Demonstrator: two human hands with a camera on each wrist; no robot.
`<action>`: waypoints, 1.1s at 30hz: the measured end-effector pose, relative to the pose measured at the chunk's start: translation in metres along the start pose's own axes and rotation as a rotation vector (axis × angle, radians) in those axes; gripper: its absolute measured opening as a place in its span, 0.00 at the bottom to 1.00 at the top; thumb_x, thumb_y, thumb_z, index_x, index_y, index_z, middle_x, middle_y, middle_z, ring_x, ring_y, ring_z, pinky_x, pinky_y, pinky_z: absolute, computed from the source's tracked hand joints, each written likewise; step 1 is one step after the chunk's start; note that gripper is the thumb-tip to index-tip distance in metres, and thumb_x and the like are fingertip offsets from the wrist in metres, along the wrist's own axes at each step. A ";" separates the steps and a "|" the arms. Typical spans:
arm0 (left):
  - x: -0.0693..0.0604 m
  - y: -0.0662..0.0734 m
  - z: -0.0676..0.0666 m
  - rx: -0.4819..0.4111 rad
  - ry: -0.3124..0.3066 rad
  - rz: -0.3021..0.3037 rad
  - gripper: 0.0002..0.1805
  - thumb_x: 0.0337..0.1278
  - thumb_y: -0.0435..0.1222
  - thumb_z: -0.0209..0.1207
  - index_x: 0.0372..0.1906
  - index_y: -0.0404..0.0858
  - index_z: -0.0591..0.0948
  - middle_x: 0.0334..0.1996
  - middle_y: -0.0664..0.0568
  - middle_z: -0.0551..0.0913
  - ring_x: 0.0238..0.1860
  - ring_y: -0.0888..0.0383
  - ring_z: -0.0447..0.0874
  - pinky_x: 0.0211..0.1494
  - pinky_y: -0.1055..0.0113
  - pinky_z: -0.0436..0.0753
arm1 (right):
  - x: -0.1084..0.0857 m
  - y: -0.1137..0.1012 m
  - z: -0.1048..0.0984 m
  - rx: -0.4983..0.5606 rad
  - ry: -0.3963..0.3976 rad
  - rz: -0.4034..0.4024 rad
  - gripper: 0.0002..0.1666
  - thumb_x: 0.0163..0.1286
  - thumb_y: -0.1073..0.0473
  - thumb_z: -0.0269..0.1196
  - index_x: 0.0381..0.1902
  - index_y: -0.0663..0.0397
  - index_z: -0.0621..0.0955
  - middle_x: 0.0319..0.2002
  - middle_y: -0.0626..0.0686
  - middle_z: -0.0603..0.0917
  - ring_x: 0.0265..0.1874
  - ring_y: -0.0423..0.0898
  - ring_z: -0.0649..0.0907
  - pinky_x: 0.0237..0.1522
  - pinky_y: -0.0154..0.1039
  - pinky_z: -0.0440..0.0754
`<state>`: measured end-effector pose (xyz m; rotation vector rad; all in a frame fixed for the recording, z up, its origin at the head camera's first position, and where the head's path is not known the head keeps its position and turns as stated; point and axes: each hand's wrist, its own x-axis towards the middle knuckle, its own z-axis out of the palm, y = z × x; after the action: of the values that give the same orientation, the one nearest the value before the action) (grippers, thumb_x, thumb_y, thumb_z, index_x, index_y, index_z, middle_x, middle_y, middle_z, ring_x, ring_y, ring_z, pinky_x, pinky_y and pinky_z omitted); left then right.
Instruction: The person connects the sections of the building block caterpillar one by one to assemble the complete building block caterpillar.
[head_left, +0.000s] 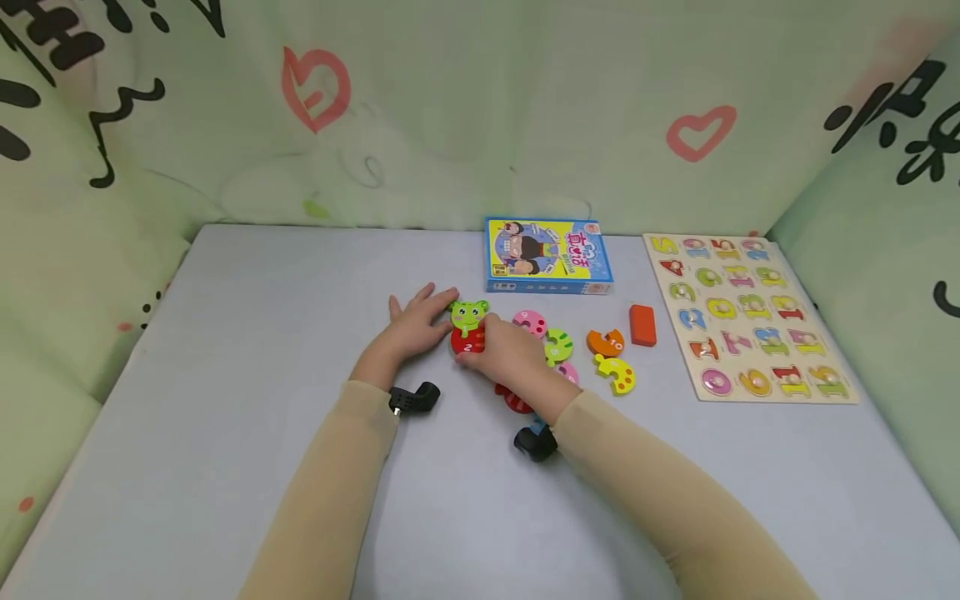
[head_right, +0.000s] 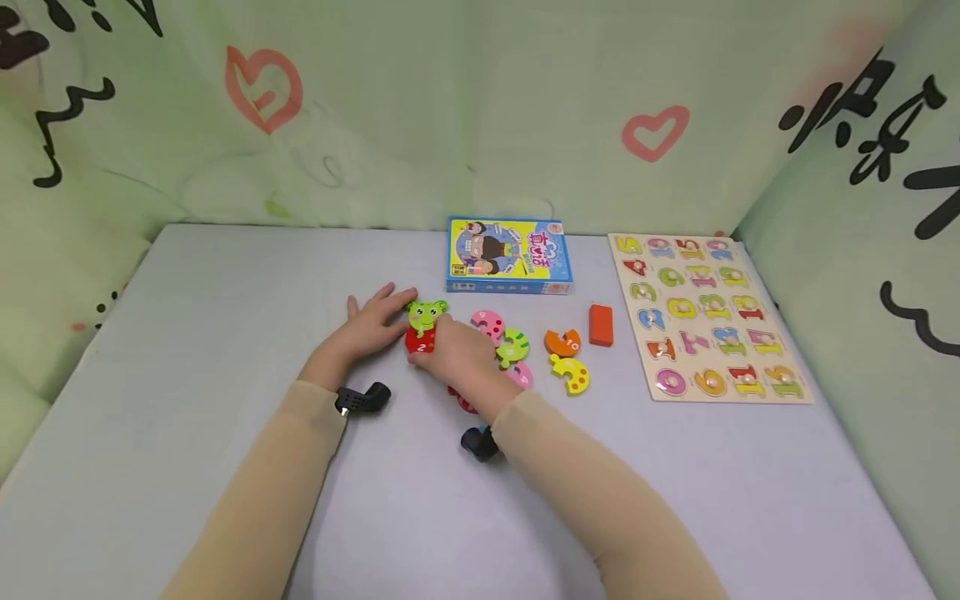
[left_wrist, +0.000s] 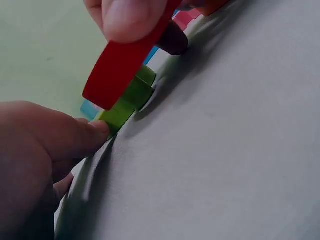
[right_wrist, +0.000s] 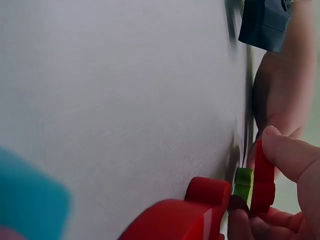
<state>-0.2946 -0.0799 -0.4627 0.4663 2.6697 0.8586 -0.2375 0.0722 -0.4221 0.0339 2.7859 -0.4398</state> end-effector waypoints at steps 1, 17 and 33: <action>0.000 0.000 0.000 0.000 0.001 0.000 0.29 0.61 0.42 0.49 0.68 0.50 0.60 0.69 0.58 0.59 0.73 0.54 0.40 0.65 0.39 0.23 | 0.000 0.000 0.000 -0.005 0.005 -0.001 0.47 0.50 0.35 0.64 0.62 0.53 0.65 0.48 0.54 0.78 0.41 0.49 0.76 0.36 0.43 0.79; 0.001 0.000 0.001 -0.005 0.000 -0.006 0.29 0.61 0.42 0.49 0.68 0.51 0.60 0.69 0.57 0.59 0.73 0.54 0.40 0.65 0.39 0.24 | 0.002 0.001 0.009 -0.088 0.092 -0.032 0.46 0.50 0.32 0.62 0.58 0.55 0.68 0.48 0.56 0.79 0.41 0.51 0.78 0.43 0.48 0.77; 0.002 0.000 0.001 0.000 0.013 -0.017 0.28 0.61 0.43 0.49 0.67 0.52 0.61 0.68 0.58 0.60 0.73 0.55 0.41 0.65 0.39 0.25 | 0.001 0.003 0.011 -0.139 0.134 -0.069 0.42 0.52 0.34 0.62 0.59 0.50 0.69 0.48 0.55 0.80 0.41 0.52 0.78 0.43 0.48 0.77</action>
<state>-0.2957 -0.0787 -0.4639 0.4388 2.6814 0.8601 -0.2351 0.0714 -0.4330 -0.0673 2.9500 -0.2678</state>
